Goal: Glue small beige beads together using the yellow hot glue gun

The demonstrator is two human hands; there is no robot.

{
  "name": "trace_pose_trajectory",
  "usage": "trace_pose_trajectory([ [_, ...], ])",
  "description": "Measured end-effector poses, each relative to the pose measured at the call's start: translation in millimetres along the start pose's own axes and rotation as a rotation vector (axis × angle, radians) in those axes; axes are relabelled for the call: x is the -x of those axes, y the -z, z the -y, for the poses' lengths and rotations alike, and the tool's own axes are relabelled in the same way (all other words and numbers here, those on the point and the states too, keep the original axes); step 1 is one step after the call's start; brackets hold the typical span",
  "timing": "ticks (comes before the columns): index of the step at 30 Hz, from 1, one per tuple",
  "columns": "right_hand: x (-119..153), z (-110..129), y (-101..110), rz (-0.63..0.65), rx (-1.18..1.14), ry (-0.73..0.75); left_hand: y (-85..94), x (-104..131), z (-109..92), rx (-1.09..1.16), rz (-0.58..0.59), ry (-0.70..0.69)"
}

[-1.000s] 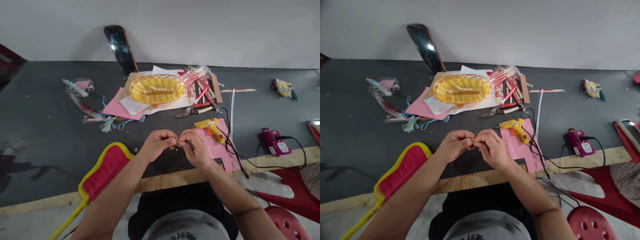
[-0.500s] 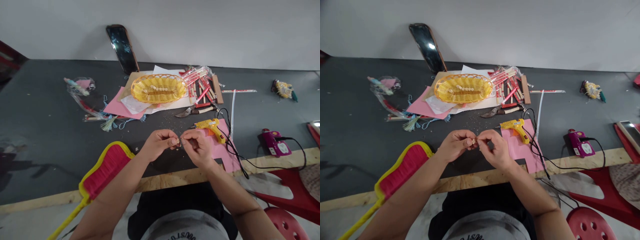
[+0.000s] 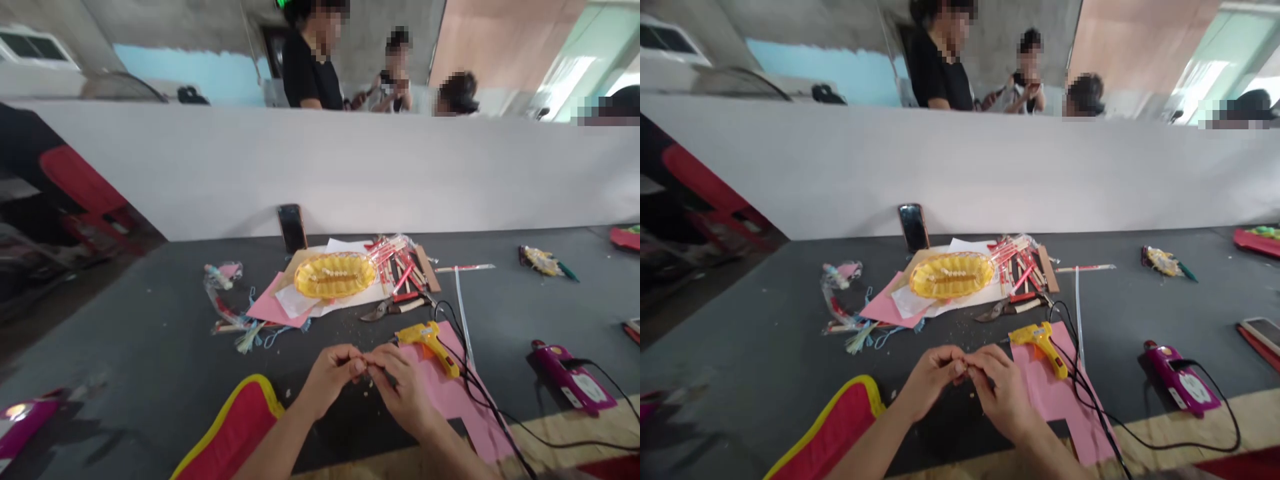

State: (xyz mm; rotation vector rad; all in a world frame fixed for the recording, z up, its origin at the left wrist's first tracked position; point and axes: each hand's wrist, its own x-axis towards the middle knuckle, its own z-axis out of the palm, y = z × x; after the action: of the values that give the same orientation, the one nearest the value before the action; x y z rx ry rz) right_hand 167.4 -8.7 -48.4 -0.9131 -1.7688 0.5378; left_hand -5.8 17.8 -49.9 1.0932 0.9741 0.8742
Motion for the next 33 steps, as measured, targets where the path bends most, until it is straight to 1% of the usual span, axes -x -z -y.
trace_pose_trajectory([
  [5, 2.6, -2.9, -6.2, -0.035, 0.011, 0.021, -1.9, 0.5, -2.1, -0.009, -0.035, -0.046],
  [10, 3.3, -3.2, -7.2, -0.071, 0.058, 0.058, -2.9, 1.5, -2.1, 0.043, -0.001, -0.025],
  [15, 2.4, -2.9, -6.9, -0.063, 0.101, 0.083, -1.9, 0.0, 0.0, 0.079, 0.015, -0.005],
  [25, 2.3, -4.2, -8.1, -0.091, 0.107, 0.078, -1.1, 2.0, -1.7, 0.153, 0.046, 0.025],
  [29, 0.9, -2.3, -6.3, -0.061, 0.101, 0.057, -1.3, 2.4, -3.4, 0.163, 0.052, 0.042],
  [33, -0.5, -0.1, -5.0, -0.052, 0.099, 0.067, -0.9, 2.2, -4.3, 0.136, 0.056, 0.047],
])
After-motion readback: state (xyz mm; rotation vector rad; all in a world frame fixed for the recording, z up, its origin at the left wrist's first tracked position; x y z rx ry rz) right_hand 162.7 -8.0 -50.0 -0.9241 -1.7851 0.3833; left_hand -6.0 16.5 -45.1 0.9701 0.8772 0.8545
